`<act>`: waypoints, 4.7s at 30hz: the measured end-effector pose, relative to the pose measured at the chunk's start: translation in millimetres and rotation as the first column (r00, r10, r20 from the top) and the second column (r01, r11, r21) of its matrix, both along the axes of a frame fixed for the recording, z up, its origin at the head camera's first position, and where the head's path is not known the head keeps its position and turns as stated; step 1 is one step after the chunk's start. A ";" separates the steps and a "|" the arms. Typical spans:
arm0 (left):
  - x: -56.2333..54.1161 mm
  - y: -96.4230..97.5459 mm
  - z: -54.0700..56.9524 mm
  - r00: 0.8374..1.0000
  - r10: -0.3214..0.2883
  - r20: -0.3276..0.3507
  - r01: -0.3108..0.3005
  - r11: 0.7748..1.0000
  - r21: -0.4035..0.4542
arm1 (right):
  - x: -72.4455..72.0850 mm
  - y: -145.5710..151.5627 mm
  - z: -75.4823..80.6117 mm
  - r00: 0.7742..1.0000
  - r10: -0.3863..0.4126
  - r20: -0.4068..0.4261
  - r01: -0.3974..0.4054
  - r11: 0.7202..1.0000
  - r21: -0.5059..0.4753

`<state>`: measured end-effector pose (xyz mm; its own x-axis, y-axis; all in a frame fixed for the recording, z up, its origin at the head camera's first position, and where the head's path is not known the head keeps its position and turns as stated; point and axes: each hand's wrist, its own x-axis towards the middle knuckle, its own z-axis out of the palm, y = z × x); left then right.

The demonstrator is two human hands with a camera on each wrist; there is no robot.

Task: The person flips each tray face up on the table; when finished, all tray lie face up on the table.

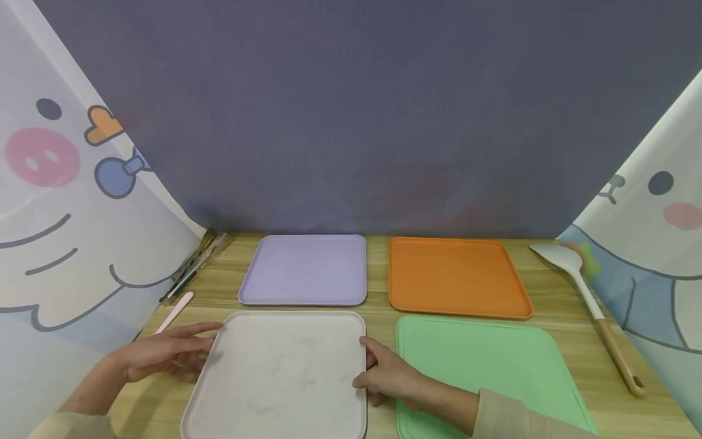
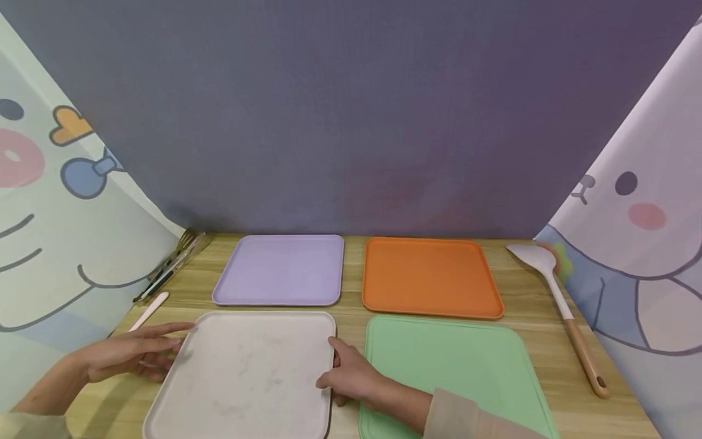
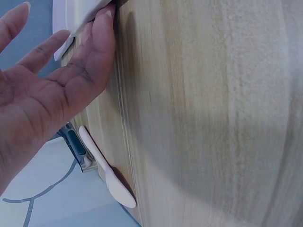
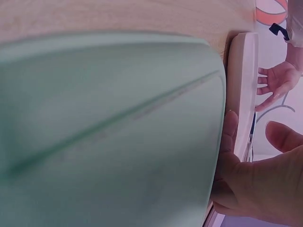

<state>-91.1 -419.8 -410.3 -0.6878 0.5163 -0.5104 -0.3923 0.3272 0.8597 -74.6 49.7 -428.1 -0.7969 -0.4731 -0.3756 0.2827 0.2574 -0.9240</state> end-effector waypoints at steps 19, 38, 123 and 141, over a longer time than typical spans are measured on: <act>2.1 -2.1 8.0 1.000 0.026 0.007 -0.025 1.000 -0.006 | 0.1 -1.2 1.4 1.000 -0.013 0.005 0.013 1.000 -0.011; 0.4 -3.0 12.1 0.999 0.035 0.015 -0.035 0.999 -0.006 | -2.7 -2.3 3.3 1.000 0.002 -0.001 -0.002 0.999 0.047; -23.2 357.6 -1.9 0.970 0.228 0.082 -0.237 0.961 0.139 | -10.5 342.3 -5.0 0.996 -0.079 -0.029 0.085 0.931 0.355; -28.8 335.8 13.9 0.970 0.242 0.001 -0.236 0.945 0.226 | -7.6 336.0 -20.8 0.989 -0.144 0.021 0.136 0.970 0.203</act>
<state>-119.8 -84.0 -396.4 -0.8168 0.4332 -0.3810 -0.4115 0.0255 0.9111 -82.2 385.8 -448.8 -0.8342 -0.2700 -0.4809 0.3609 0.3920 -0.8462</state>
